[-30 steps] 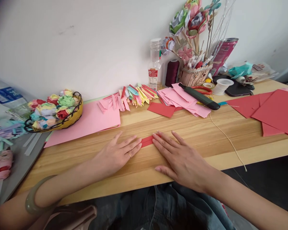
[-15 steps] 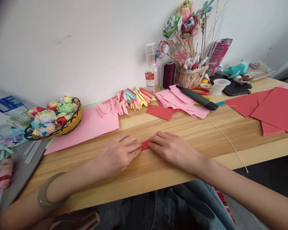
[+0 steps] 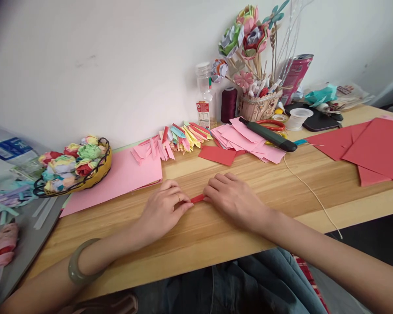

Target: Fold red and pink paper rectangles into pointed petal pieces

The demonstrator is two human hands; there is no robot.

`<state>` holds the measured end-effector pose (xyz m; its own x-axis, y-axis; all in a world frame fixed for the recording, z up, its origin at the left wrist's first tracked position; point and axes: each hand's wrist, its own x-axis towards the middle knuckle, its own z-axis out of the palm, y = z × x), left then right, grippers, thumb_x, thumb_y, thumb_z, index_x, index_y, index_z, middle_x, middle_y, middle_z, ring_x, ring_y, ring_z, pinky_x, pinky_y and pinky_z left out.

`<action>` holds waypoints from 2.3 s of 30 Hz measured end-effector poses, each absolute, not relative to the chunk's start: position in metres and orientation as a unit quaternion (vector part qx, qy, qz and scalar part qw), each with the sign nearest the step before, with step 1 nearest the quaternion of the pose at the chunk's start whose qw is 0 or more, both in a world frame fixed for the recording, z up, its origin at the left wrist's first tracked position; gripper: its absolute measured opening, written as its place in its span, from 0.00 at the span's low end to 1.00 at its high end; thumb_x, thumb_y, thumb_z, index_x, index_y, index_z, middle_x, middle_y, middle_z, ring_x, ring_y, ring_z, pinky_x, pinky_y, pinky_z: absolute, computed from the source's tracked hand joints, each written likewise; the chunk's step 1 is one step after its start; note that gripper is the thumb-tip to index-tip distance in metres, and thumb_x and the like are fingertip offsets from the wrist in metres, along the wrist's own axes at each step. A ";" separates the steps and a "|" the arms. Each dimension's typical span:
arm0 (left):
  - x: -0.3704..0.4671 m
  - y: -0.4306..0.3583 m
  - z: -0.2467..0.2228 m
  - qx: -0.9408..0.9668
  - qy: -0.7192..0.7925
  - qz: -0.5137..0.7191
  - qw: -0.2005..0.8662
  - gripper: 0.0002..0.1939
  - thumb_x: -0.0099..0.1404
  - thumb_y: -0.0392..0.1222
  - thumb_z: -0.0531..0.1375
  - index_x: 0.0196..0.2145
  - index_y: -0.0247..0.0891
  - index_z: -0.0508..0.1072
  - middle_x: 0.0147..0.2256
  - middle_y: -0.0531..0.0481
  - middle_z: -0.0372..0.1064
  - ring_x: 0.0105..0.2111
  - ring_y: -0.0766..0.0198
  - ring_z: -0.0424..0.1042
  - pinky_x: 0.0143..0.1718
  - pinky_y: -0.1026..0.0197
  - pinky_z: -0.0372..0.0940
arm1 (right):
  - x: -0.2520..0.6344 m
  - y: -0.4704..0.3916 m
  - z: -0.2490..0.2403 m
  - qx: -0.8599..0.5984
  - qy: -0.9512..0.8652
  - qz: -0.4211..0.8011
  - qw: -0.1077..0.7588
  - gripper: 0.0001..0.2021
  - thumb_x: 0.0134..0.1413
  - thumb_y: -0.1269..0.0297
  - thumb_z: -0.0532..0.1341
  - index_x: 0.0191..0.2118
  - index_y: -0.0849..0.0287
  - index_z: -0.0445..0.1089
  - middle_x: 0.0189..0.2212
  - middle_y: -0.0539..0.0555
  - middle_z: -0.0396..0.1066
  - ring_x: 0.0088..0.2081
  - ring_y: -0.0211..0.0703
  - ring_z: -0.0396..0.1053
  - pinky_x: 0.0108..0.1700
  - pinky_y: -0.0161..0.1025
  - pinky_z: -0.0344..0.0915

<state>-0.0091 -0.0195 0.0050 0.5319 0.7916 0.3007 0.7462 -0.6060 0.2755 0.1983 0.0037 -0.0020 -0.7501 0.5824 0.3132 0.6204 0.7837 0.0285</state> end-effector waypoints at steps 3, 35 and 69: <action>-0.007 -0.019 0.007 0.855 0.476 0.190 0.071 0.07 0.63 0.37 0.58 0.28 0.36 0.75 0.27 0.50 0.70 0.37 0.59 0.63 0.39 0.55 0.63 | 0.195 0.010 -0.002 -0.327 -0.933 -0.039 0.142 0.13 0.63 0.64 0.48 0.30 0.59 0.65 0.28 0.54 0.66 0.31 0.44 0.60 0.36 0.40 0.54; -0.016 -0.013 -0.008 0.791 0.530 0.202 0.231 0.05 0.61 0.33 0.58 0.36 0.39 0.65 0.40 0.49 0.59 0.47 0.57 0.54 0.51 0.53 0.53 | 0.221 0.030 -0.009 -0.363 -0.882 0.226 0.196 0.11 0.59 0.65 0.50 0.37 0.59 0.69 0.36 0.56 0.70 0.40 0.45 0.65 0.43 0.44 0.60; -0.009 -0.021 -0.001 0.802 0.488 0.267 0.217 0.08 0.64 0.38 0.58 0.36 0.42 0.77 0.32 0.51 0.74 0.30 0.64 0.71 0.34 0.62 0.66 | 0.180 -0.011 0.004 -0.406 -0.899 0.084 0.140 0.10 0.61 0.65 0.50 0.38 0.60 0.67 0.28 0.55 0.73 0.28 0.46 0.70 0.27 0.36 0.54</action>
<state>-0.0088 -0.0213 -0.0014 0.3819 0.8985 0.2165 0.6664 -0.4300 0.6090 0.1803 -0.0109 0.0038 -0.6319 0.7530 0.1834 0.7061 0.6569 -0.2643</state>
